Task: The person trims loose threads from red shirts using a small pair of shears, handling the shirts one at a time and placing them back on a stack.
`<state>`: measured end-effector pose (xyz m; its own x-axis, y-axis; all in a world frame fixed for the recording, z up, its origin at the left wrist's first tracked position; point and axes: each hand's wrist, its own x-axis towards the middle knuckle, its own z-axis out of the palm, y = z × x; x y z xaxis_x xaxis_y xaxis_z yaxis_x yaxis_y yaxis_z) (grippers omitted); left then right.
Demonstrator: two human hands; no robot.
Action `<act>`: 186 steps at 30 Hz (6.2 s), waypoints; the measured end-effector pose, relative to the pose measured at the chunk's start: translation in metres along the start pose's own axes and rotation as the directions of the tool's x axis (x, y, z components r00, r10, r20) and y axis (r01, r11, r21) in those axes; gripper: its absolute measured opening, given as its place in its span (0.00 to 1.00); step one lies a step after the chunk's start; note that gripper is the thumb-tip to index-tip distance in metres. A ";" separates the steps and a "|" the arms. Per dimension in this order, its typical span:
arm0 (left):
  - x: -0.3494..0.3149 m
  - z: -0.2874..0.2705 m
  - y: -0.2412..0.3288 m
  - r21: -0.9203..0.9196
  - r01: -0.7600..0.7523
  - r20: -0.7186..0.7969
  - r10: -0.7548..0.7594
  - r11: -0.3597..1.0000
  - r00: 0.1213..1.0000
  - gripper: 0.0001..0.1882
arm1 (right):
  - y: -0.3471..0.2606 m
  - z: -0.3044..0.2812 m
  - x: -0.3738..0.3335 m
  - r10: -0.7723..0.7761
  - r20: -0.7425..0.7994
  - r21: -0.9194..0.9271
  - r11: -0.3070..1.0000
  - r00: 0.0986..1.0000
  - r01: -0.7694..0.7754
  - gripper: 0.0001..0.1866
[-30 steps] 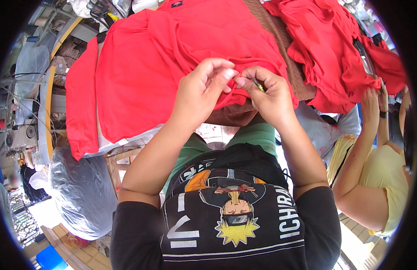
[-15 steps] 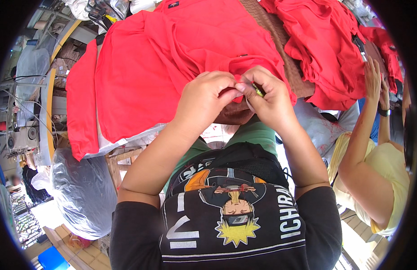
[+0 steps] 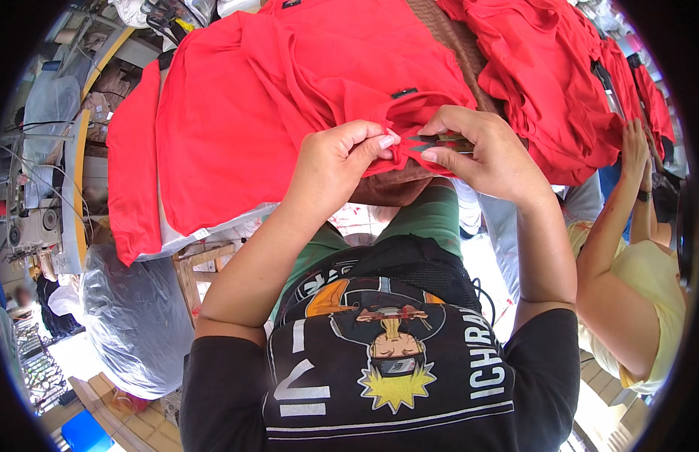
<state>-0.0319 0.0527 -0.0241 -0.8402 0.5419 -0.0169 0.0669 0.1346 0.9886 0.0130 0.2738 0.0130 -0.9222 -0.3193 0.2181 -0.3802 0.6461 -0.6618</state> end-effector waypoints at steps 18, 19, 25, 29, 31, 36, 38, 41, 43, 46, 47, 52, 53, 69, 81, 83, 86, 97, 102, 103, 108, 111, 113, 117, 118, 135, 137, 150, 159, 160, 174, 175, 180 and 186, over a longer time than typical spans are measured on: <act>-0.003 0.002 0.004 -0.023 -0.080 -0.062 0.078 0.997 0.995 0.07 | -0.002 0.011 0.009 -0.054 0.042 0.034 0.998 0.998 0.053 0.11; -0.003 0.001 0.003 -0.017 -0.085 -0.062 0.084 0.996 0.995 0.07 | -0.002 0.011 0.010 -0.066 0.043 0.015 0.998 0.997 0.065 0.11; -0.003 0.003 -0.003 -0.050 -0.100 -0.078 0.095 0.994 0.992 0.07 | -0.013 0.006 0.013 -0.060 0.159 -0.119 0.990 0.985 0.079 0.10; -0.004 -0.014 0.017 0.156 -0.347 0.088 0.337 0.925 0.937 0.08 | -0.012 -0.008 0.015 -0.074 0.204 -0.239 0.963 0.976 0.123 0.10; -0.009 -0.032 0.040 0.168 -0.515 0.228 0.475 0.840 0.850 0.15 | -0.012 -0.028 0.012 -0.003 0.085 -0.202 0.979 0.996 0.021 0.12; -0.022 -0.066 0.057 0.132 -0.507 0.228 0.472 0.852 0.852 0.18 | -0.009 -0.051 0.000 0.195 0.076 -0.005 0.981 0.978 -0.195 0.16; -0.024 -0.065 0.049 0.136 -0.418 0.155 0.398 0.898 0.904 0.09 | 0.003 -0.037 -0.002 0.161 0.121 -0.021 0.987 0.979 -0.160 0.16; -0.023 -0.055 0.029 0.377 -0.409 0.210 0.353 0.831 0.911 0.11 | 0.006 -0.003 0.008 0.264 0.192 0.050 0.959 0.945 -0.278 0.16; -0.020 -0.043 0.017 0.545 -0.400 0.245 0.316 0.737 0.917 0.20 | 0.015 0.021 0.011 0.305 0.241 0.171 0.921 0.921 -0.350 0.15; -0.015 -0.035 -0.007 0.637 -0.480 0.327 0.352 0.604 0.877 0.18 | 0.027 0.046 0.012 0.335 0.302 0.322 0.845 0.892 -0.427 0.11; -0.015 -0.033 -0.011 0.595 -0.452 0.303 0.335 0.665 0.892 0.15 | 0.030 0.050 0.012 0.322 0.293 0.319 0.855 0.900 -0.409 0.10; -0.015 -0.032 -0.003 0.505 -0.349 0.257 0.249 0.789 0.934 0.08 | 0.031 0.044 0.014 0.257 -0.020 0.431 0.874 0.966 -0.223 0.10; -0.016 -0.031 -0.002 0.483 -0.335 0.246 0.242 0.809 0.939 0.07 | 0.034 0.044 0.015 0.281 -0.067 0.479 0.851 0.957 -0.216 0.09; -0.041 -0.033 0.050 0.652 -0.337 0.169 0.303 0.680 0.938 0.13 | 0.007 0.039 0.016 0.468 -0.149 0.684 0.685 0.871 -0.251 0.07; -0.024 -0.024 0.005 0.600 -0.036 -0.186 0.182 0.799 0.965 0.16 | 0.009 0.043 0.012 0.430 -0.165 0.713 0.674 0.888 -0.193 0.06; -0.027 -0.030 -0.003 0.501 0.000 -0.135 0.078 0.866 0.988 0.15 | 0.008 0.043 0.013 0.441 -0.156 0.717 0.666 0.884 -0.206 0.06; -0.031 -0.030 -0.002 0.393 0.009 -0.071 0.021 0.919 0.997 0.11 | 0.009 0.045 0.015 0.443 -0.162 0.725 0.659 0.882 -0.198 0.07; -0.062 -0.044 0.049 0.542 -0.441 0.563 0.080 0.716 0.823 0.07 | 0.017 0.048 0.017 0.542 -0.254 0.707 0.669 0.801 -0.229 0.09; -0.050 -0.030 0.047 0.636 -0.268 0.186 0.193 0.724 0.963 0.11 | 0.011 0.049 0.017 0.549 -0.232 0.721 0.651 0.803 -0.237 0.09; -0.045 -0.024 0.042 0.653 -0.280 0.108 0.279 0.704 0.954 0.12 | 0.010 0.049 0.017 0.544 -0.232 0.727 0.647 0.806 -0.228 0.09; -0.032 -0.011 0.020 0.749 -0.311 -0.012 0.482 0.585 0.876 0.12 | 0.007 0.050 0.017 0.528 -0.252 0.721 0.662 0.811 -0.207 0.09; -0.032 -0.010 0.016 0.765 -0.337 0.010 0.513 0.549 0.858 0.09 | 0.008 0.051 0.015 0.524 -0.253 0.709 0.672 0.813 -0.212 0.09; -0.031 -0.009 0.015 0.697 -0.332 -0.015 0.476 0.636 0.880 0.07 | 0.009 0.052 0.015 0.527 -0.248 0.694 0.682 0.813 -0.230 0.09; -0.034 -0.008 0.023 0.392 -0.162 -0.084 0.211 0.905 0.974 0.04 | 0.009 0.053 0.014 0.529 -0.220 0.684 0.682 0.820 -0.256 0.09; -0.034 -0.008 0.023 0.335 -0.120 -0.115 0.167 0.935 0.979 0.04 | 0.009 0.054 0.013 0.525 -0.212 0.690 0.678 0.824 -0.254 0.09; -0.027 -0.003 0.011 0.033 -0.035 -0.150 0.039 0.999 0.988 0.09 | -0.025 0.036 -0.006 -0.031 -0.232 -0.081 0.997 0.972 0.012 0.10; -0.028 -0.002 0.011 0.021 -0.039 -0.153 0.041 0.999 0.987 0.08 | -0.025 0.037 -0.006 -0.037 -0.217 -0.108 0.994 0.975 0.013 0.10; -0.028 0.000 -0.002 0.049 -0.129 -0.238 0.137 0.990 0.962 0.06 | -0.031 0.038 -0.003 -0.040 -0.222 -0.131 0.991 0.974 0.011 0.11; -0.031 -0.047 0.042 0.195 -0.627 0.180 0.601 0.754 0.779 0.12 | -0.001 0.050 0.003 0.115 -0.177 0.251 0.966 0.978 -0.068 0.10; -0.034 -0.053 0.045 0.201 -0.606 0.162 0.584 0.770 0.796 0.14 | -0.002 0.049 0.003 0.144 -0.169 0.278 0.956 0.975 -0.093 0.09; -0.018 -0.025 0.012 0.595 -0.373 0.077 0.411 0.712 0.908 0.14 | -0.002 0.047 0.004 0.140 -0.124 0.300 0.949 0.982 -0.098 0.09; -0.017 -0.024 0.010 0.588 -0.359 0.091 0.382 0.725 0.920 0.13 | -0.003 0.047 0.004 0.137 -0.120 0.300 0.949 0.983 -0.095 0.09; -0.015 -0.022 0.004 0.568 -0.332 0.096 0.340 0.753 0.935 0.09 | -0.001 0.049 0.007 0.110 -0.140 0.283 0.957 0.984 -0.067 0.08; -0.016 -0.019 -0.001 0.414 -0.116 -0.032 0.141 0.903 0.989 0.08 | -0.001 0.056 0.011 0.125 -0.137 0.275 0.958 0.983 -0.083 0.07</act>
<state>-0.0289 0.0277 -0.0220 -0.8390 0.5289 0.1277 0.3804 0.4023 0.8327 0.0069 0.2311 -0.0240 -0.9633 -0.1379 0.2302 -0.2681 0.4546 -0.8494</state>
